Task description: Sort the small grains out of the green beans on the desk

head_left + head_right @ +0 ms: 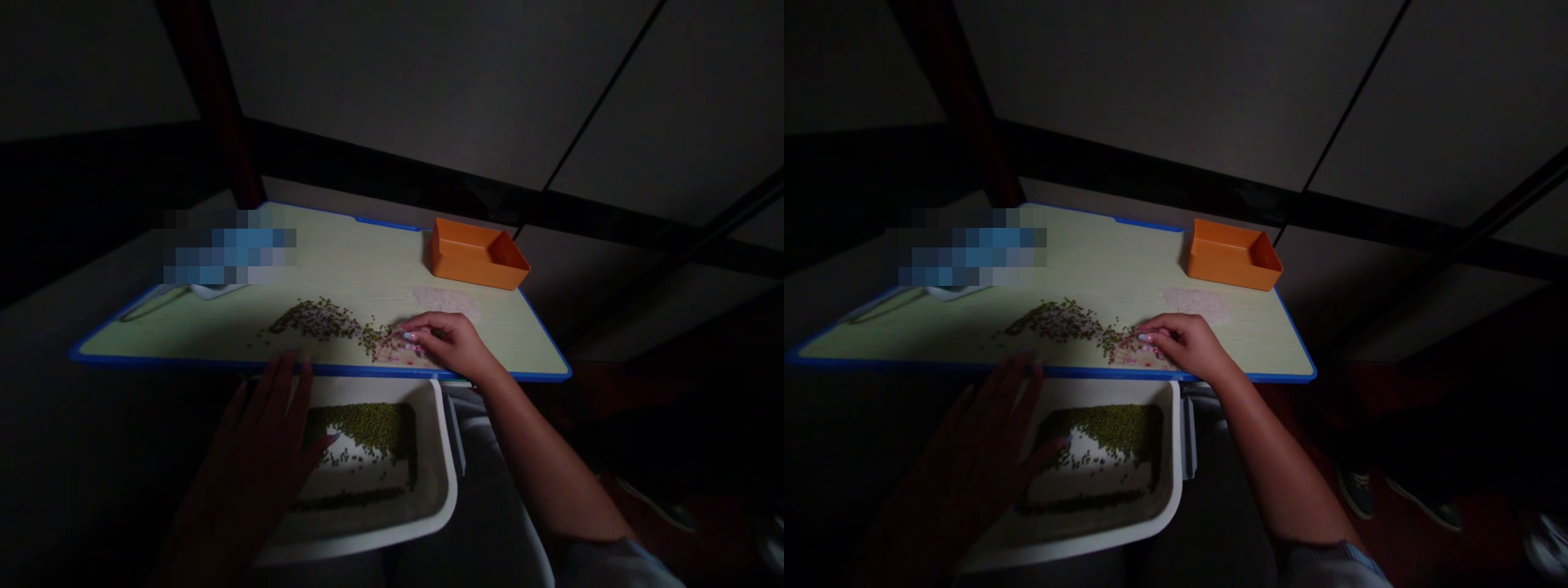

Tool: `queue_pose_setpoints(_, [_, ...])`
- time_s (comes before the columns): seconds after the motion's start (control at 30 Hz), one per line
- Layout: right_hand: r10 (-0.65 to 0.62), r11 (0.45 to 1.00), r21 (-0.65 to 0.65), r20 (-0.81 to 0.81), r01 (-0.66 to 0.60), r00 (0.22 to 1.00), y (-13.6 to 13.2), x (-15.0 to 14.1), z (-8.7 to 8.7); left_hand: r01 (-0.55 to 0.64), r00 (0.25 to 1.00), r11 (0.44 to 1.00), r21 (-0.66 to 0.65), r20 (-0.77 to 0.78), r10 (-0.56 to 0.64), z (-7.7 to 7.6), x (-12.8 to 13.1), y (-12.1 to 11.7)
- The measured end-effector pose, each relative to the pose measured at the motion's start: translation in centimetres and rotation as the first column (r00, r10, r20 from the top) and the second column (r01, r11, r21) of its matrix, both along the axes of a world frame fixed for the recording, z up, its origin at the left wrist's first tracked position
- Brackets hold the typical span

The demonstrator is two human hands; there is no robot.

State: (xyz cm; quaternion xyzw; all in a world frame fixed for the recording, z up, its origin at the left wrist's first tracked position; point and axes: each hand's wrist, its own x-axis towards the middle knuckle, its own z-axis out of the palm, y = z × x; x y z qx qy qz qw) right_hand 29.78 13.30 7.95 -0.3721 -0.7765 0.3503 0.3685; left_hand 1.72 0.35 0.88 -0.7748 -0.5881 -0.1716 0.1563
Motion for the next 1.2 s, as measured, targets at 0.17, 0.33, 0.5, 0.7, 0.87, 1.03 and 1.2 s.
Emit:
queue_pose_setpoints(0.17, [0.010, 1.000, 0.013, -0.021, -0.010, 1.000, 0.02, 0.06, -0.05, 0.008, 0.999, 1.000, 0.012, -0.041, -0.007, 0.24, -0.11, 0.06])
queue_pose_setpoints(0.33, [0.060, 0.998, 0.027, -0.022, -0.060, 0.998, -0.03, -0.02, 0.05, 0.013, 0.999, 1.000, 0.028, -0.042, -0.012, 0.12, -0.20, 0.23])
queue_pose_setpoints(0.5, [0.037, 0.997, 0.061, -0.017, -0.036, 0.999, 0.06, -0.17, -0.03, 0.013, 0.999, 1.000, 0.027, -0.049, -0.012, 0.20, 0.00, 0.17])
queue_pose_setpoints(0.7, [0.038, 0.996, 0.087, -0.008, -0.037, 0.999, 0.10, -0.03, -0.12, 0.000, 0.999, 0.999, 0.046, -0.044, 0.002, 0.12, 0.07, 0.15])
queue_pose_setpoints(0.87, [0.063, 0.991, 0.114, 0.019, -0.064, 0.998, 0.16, -0.18, -0.12, 0.004, 0.999, 0.999, 0.033, -0.051, -0.002, 0.15, 0.08, 0.09])
queue_pose_setpoints(1.03, [0.025, 0.990, 0.136, 0.028, -0.028, 0.999, 0.13, -0.31, 0.02, 0.011, 0.998, 0.999, 0.036, -0.056, -0.009, 0.23, 0.07, 0.16])
queue_pose_setpoints(1.2, [-0.060, 0.987, 0.148, -0.012, 0.061, 0.998, 0.03, -0.17, -0.03, 0.001, 0.999, 1.000, 0.017, -0.049, 0.000, 0.02, -0.08, 0.12])
